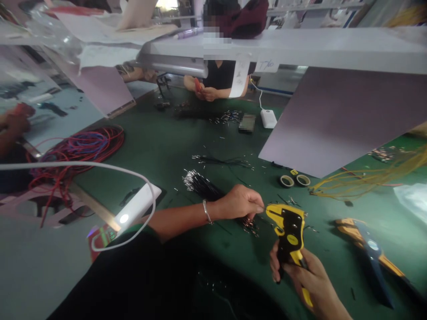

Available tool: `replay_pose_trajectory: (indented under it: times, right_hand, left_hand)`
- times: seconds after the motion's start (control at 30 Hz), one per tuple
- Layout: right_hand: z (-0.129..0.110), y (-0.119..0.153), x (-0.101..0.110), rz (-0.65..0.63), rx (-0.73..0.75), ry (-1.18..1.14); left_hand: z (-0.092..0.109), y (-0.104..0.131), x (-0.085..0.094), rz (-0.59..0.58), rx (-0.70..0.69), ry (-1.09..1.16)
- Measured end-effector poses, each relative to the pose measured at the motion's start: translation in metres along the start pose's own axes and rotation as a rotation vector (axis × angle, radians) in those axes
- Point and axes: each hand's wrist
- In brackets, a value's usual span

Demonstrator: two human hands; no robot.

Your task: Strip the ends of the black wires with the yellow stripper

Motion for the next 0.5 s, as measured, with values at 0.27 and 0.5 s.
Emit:
replay_pose_trajectory:
  times: [0.27, 0.5]
  right_hand:
    - [-0.0017, 0.0016, -0.0022, 0.027, -0.004, -0.048]
    - [-0.0066, 0.0018, 0.0001, -0.013, -0.043, -0.068]
  left_hand:
    - [-0.0005, 0.0007, 0.0008, -0.008, 0.006, -0.012]
    - [0.0025, 0.0009, 0.0015, -0.032, 0.007, 0.001]
Point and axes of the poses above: each hand's wrist, its own y-axis away from the middle knuckle, its own x-axis out of the back of the hand, z = x × y, and after that the axes turned 1 degree about y, right-handed
